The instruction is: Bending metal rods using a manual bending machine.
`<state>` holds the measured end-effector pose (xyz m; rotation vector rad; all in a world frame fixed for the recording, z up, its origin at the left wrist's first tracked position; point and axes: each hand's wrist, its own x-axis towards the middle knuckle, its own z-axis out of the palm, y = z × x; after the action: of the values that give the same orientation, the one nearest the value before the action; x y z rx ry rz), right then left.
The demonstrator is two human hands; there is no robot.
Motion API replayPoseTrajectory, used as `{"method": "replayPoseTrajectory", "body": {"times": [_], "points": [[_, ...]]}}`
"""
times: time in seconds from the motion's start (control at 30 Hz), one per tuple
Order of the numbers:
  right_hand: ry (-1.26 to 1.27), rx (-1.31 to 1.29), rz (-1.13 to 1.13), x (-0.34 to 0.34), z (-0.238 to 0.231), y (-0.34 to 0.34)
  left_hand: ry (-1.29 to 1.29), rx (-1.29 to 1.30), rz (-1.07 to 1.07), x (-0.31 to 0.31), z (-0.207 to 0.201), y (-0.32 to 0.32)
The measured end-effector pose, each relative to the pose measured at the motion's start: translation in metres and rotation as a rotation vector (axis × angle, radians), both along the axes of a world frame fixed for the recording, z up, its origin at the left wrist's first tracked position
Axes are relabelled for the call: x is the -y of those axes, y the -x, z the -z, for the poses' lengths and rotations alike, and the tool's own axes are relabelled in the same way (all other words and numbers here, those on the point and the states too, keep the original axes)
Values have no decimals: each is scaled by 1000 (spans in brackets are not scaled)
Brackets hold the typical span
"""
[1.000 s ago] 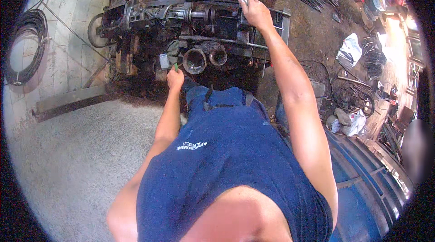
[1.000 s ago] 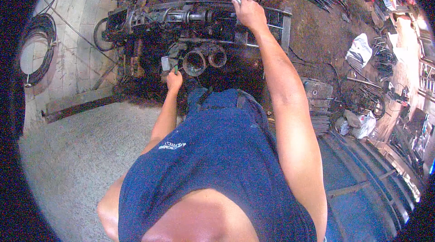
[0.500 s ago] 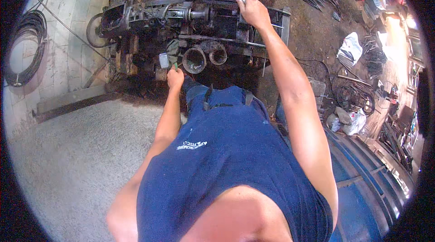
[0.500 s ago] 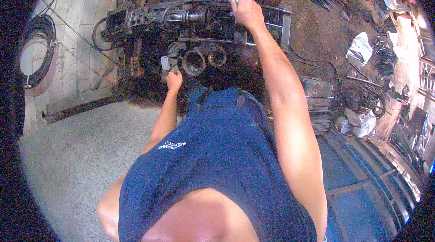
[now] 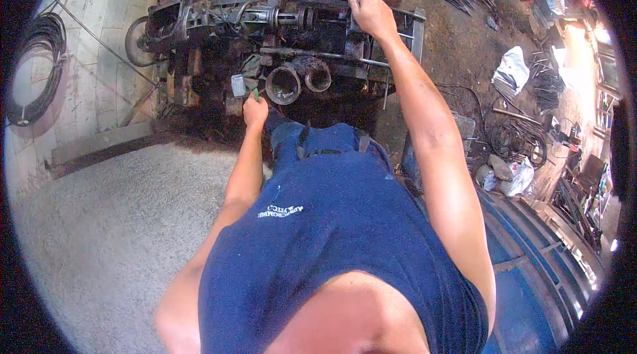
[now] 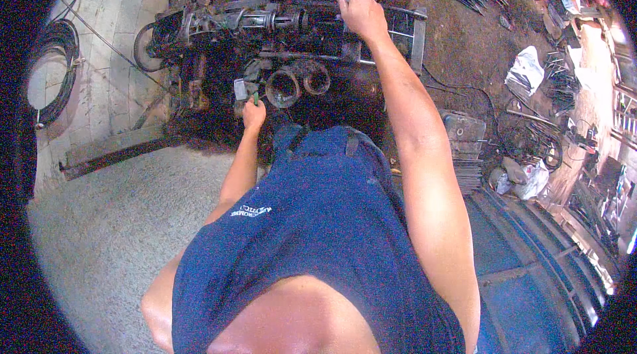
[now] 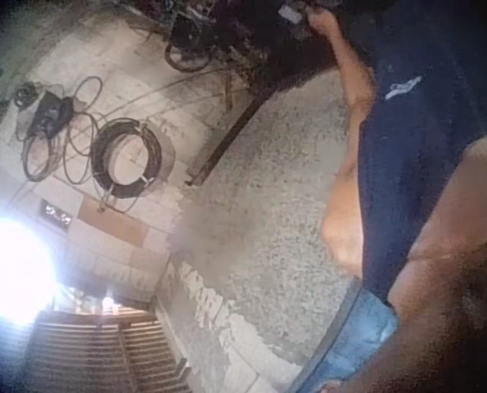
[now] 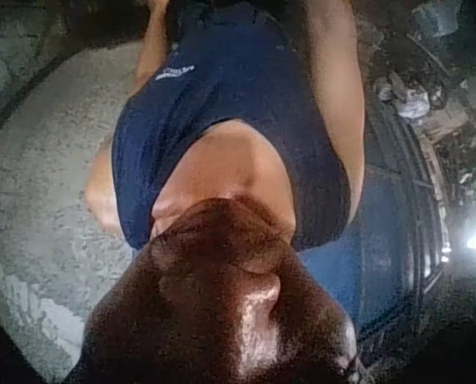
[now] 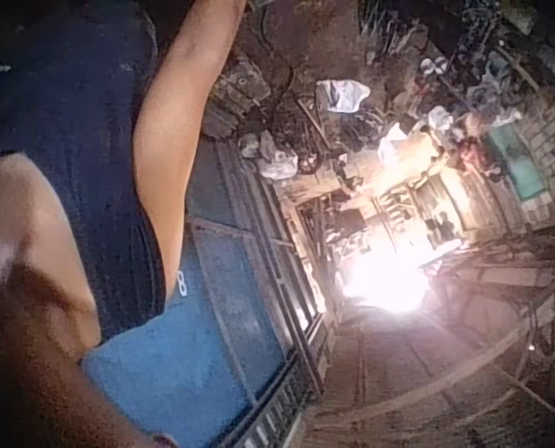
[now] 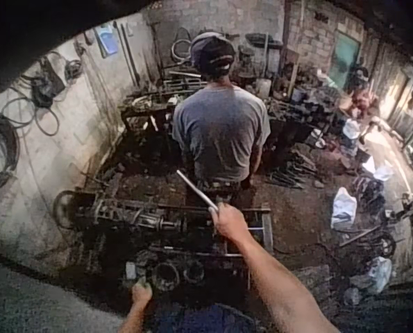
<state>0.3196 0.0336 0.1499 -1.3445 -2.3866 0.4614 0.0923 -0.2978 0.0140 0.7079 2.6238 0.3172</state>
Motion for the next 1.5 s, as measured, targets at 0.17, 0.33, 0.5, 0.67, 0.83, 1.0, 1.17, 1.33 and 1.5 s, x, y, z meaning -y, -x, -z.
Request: {"method": "replayPoseTrajectory", "body": {"times": [0.17,0.33,0.5,0.67,0.83,1.0,1.17,1.33,1.5], "points": [[7,6,0,-1,2,3,-29,47,32,1,7,6],[-32,-41,-11,2,0,-2,-7,60,0,-1,2,3],[13,-36,-15,1,-3,-2,-18,53,4,1,3,4],[15,-11,-21,1,-3,-1,-39,60,2,0,1,1],[36,36,-16,0,-1,3,-36,56,8,-1,0,0],[8,-13,-10,2,0,3,-7,31,-5,2,0,0],[4,-9,-35,1,-1,0,-36,32,10,3,-2,1],[-40,-6,-31,-2,1,0,-31,92,-16,0,-6,3],[-22,-6,-9,2,-2,5,62,49,18,-2,-5,10]]}}
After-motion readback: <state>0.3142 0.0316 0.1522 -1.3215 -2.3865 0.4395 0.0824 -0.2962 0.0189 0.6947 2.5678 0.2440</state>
